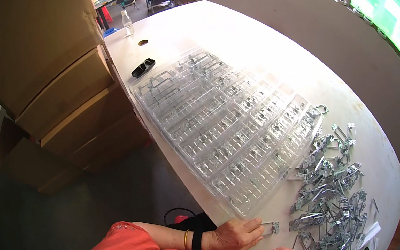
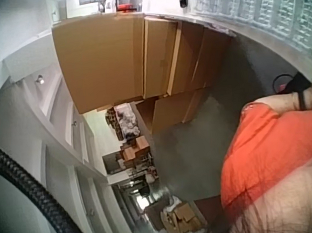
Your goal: The person assembles small metal hardware pieces by hand, inserting a thin metal rod into two bracket-like components and placing the assembled units into a clear plastic organizer tray. The person repeatedly picks up parts from a pile on the table, aligns them, and inserts the rod before moving the finished assembly into the tray.
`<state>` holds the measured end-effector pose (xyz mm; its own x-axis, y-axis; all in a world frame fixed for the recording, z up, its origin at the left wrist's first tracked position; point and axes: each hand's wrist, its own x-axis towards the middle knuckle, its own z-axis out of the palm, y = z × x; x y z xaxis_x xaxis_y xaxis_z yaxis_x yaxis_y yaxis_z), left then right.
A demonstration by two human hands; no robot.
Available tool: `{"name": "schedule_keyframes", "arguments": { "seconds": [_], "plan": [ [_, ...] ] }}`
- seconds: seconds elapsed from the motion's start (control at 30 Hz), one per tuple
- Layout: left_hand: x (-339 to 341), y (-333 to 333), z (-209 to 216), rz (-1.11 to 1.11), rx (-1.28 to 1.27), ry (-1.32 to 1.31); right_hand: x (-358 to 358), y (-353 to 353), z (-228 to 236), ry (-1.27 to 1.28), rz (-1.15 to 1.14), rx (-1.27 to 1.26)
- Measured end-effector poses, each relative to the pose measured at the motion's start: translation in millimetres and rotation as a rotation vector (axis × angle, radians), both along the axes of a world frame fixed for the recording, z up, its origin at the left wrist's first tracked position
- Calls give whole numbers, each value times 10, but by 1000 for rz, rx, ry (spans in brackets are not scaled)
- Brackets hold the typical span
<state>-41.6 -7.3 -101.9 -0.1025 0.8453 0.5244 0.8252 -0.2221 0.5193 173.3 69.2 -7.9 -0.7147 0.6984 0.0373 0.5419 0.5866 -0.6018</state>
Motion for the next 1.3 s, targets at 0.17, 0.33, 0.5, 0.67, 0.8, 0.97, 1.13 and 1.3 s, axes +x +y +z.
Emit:
{"name": "schedule_keyframes", "arguments": {
  "seconds": [0.17,0.33,0.5,0.67,0.8,0.97,1.13,1.3],
  "plan": [
    [-3,2,28,-9,8,-27,3,-18,-7,-11,-11,-6],
    [6,-3,-13,-8,9,-30,2,-27,-7,-15,-11,-5],
    [4,-2,-18,-11,8,-28,-14,-41,20,-18,-17,4],
    [2,3,-8,-3,24,-18,2,-42,-11,-17,-8,11],
    [-2,0,-16,-4,28,-11,-7,-56,-12,-5,-14,11],
    [7,-20,0,-8,27,-16,26,-54,-37,-13,26,111],
    [-37,-8,-4,-24,21,-16,23,-20,-189,52,-10,159],
    [-34,49,-35,-22,23,30,43,-5,-152,-14,-45,84]
  ]
}}
